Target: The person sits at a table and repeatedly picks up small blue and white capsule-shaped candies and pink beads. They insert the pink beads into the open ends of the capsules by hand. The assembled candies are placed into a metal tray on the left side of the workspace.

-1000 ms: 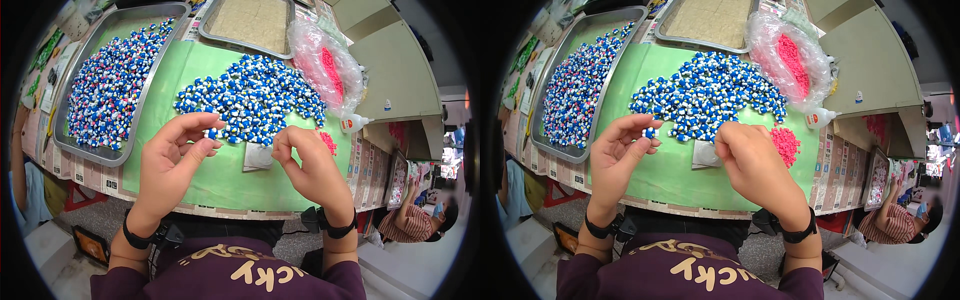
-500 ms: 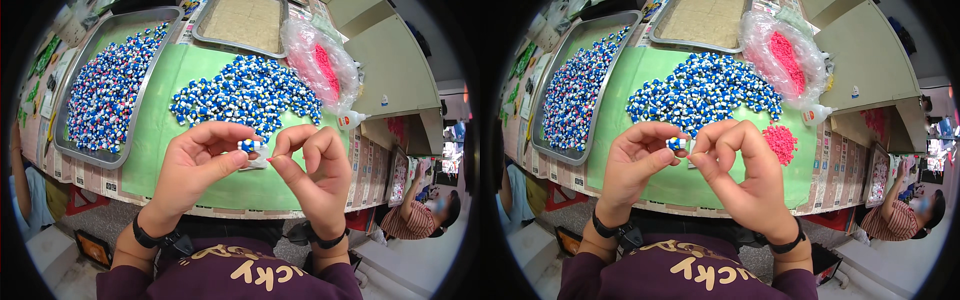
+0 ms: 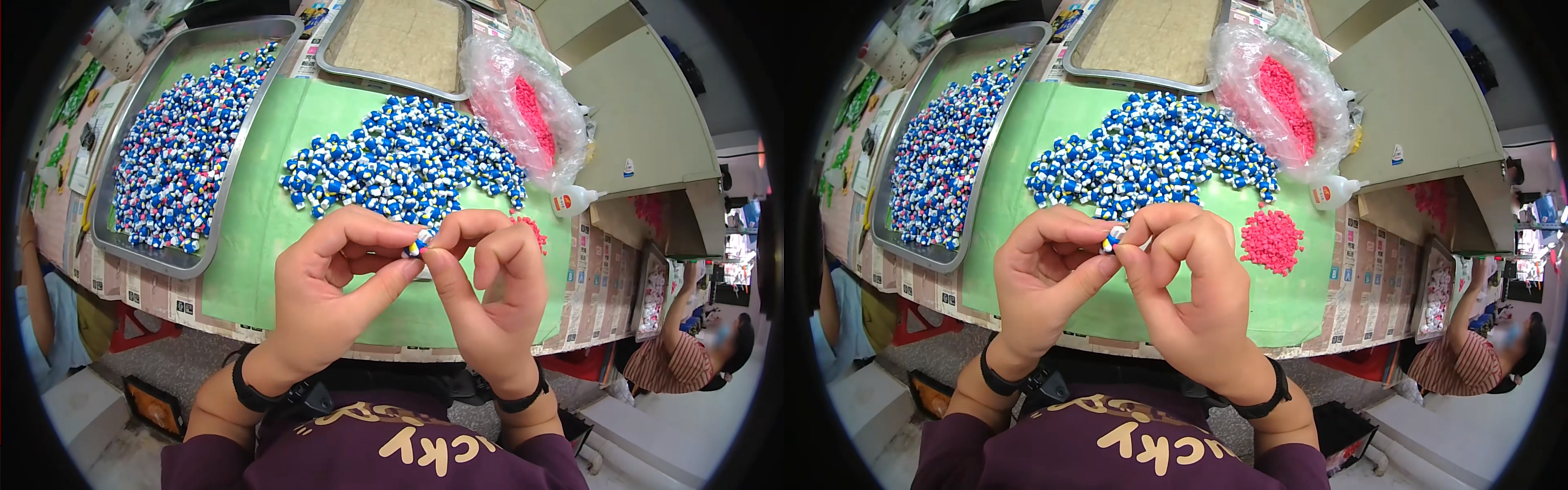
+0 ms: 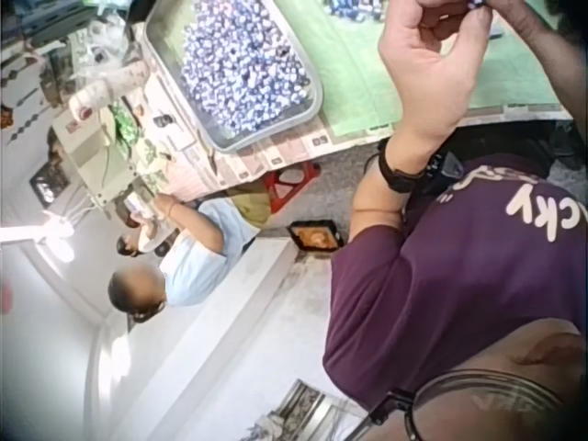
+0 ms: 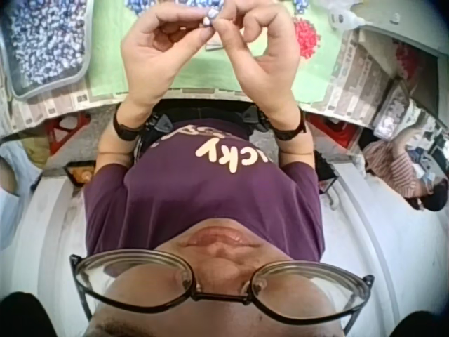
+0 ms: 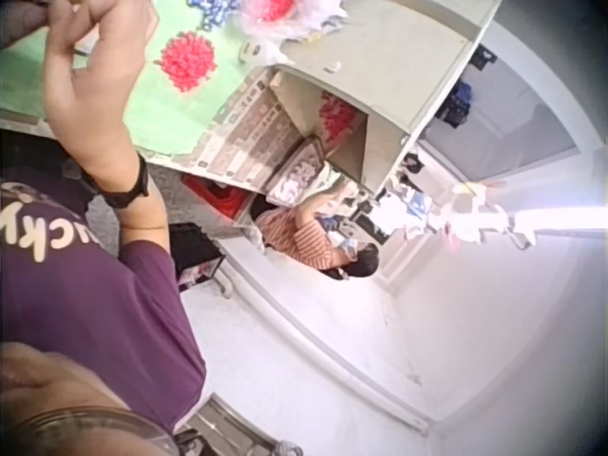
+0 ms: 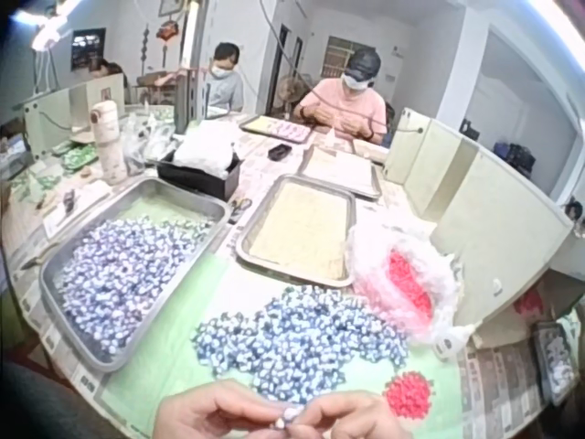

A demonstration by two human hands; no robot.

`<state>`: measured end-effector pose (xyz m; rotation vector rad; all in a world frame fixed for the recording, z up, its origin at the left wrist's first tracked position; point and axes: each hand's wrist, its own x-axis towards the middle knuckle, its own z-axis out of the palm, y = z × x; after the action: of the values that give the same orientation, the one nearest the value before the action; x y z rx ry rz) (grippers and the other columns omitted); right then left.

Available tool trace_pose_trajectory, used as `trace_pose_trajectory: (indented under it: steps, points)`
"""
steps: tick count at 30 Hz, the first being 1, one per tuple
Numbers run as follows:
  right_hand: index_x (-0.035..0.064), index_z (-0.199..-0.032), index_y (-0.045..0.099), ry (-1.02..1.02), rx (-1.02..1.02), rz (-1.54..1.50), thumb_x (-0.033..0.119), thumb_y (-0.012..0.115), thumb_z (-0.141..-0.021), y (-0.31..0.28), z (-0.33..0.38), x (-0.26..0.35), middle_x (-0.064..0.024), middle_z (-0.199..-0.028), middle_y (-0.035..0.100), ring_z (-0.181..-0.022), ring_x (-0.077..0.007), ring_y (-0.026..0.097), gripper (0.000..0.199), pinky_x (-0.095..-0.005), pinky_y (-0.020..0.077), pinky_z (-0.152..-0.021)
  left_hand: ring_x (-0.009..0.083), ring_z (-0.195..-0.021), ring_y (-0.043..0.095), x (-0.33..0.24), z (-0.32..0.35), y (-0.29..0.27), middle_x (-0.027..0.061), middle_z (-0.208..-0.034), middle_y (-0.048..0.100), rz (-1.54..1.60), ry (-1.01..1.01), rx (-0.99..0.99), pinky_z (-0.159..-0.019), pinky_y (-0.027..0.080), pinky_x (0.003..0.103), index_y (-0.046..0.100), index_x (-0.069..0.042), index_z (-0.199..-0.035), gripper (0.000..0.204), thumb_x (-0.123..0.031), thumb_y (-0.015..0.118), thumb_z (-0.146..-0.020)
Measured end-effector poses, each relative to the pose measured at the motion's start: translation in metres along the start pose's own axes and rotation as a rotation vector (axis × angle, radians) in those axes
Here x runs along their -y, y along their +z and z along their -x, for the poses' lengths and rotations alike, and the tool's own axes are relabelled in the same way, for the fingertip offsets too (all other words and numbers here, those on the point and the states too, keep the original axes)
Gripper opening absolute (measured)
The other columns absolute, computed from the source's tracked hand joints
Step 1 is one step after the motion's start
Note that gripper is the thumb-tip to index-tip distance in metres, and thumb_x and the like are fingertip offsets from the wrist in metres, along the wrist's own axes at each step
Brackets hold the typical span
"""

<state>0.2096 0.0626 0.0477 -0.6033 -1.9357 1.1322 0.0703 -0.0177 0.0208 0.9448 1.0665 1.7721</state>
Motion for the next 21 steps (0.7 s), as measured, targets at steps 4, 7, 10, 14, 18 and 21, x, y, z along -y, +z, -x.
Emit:
trace_pose_trajectory:
  steps: [4, 7, 10, 14, 18, 21]
  points:
    - [0.0066, -0.082, 0.047, -0.027, -0.021, 0.086, -0.009, 0.067, -0.082, 0.003, 0.002, 0.001, -0.0078, -0.089, 0.062, -0.079, -0.0165, 0.057, 0.025, -0.0298, 0.0401, -0.076, 0.0179, -0.095, 0.067, 0.001, 0.001, 0.002, 0.0134, -0.104, 0.065, -0.187, 0.106, -0.035, -0.085, 0.058, 0.03, 0.066, 0.003, -0.1, 0.022, 0.011, 0.069, -0.08]
    - [0.0068, -0.082, 0.047, 0.012, -0.017, -0.006, -0.008, 0.07, -0.08, 0.002, 0.003, -0.001, -0.0076, -0.091, 0.059, -0.081, -0.0164, 0.056, 0.027, -0.0291, 0.0414, -0.076, 0.0198, -0.091, 0.068, -0.004, 0.0, 0.001, 0.0146, -0.1, 0.068, -0.294, 0.178, -0.018, -0.079, 0.057, 0.03, 0.068, 0.002, -0.096, 0.022, 0.011, 0.072, -0.077]
    - [0.0071, -0.083, 0.047, 0.105, 0.033, -0.154, -0.007, 0.072, -0.079, -0.007, -0.001, -0.002, -0.0074, -0.092, 0.055, -0.082, -0.0157, 0.054, 0.029, -0.0281, 0.0429, -0.075, 0.0217, -0.089, 0.069, -0.004, 0.0, -0.009, 0.015, -0.097, 0.07, -0.374, 0.242, 0.063, -0.074, 0.056, 0.03, 0.068, 0.002, -0.093, 0.022, 0.011, 0.075, -0.074]
    - [0.0076, -0.082, 0.046, 0.088, 0.038, -0.079, -0.008, 0.073, -0.077, -0.048, -0.006, -0.006, -0.0066, -0.093, 0.053, -0.083, -0.0139, 0.052, 0.031, -0.0263, 0.0448, -0.075, 0.0212, -0.086, 0.068, -0.011, 0.0, -0.024, 0.0135, -0.095, 0.068, -0.497, 0.364, 0.028, -0.072, 0.054, 0.029, 0.065, 0.001, -0.09, 0.021, 0.012, 0.073, -0.074]
    - [0.0049, -0.081, 0.047, 0.052, -0.106, 0.35, -0.012, 0.065, -0.078, -0.094, -0.004, -0.028, -0.0071, -0.084, 0.056, -0.076, -0.0164, 0.057, 0.025, -0.0304, 0.0479, -0.069, 0.0165, -0.081, 0.063, -0.028, -0.004, -0.081, 0.0093, -0.097, 0.064, -0.727, 0.494, -0.211, -0.07, 0.05, 0.025, 0.062, 0.0, -0.093, 0.019, 0.013, 0.066, -0.08]
    - [0.0046, -0.082, 0.048, 0.147, 0.238, 0.547, -0.012, 0.06, -0.075, -0.108, 0.007, -0.044, -0.0082, -0.079, 0.056, -0.077, -0.0232, 0.058, 0.021, -0.0354, 0.0464, -0.075, 0.0097, -0.077, 0.059, -0.044, 0.005, -0.13, 0.0077, -0.102, 0.064, -0.934, 0.463, -0.438, -0.068, 0.047, 0.02, 0.063, 0.0, -0.099, 0.015, 0.007, 0.066, -0.086]
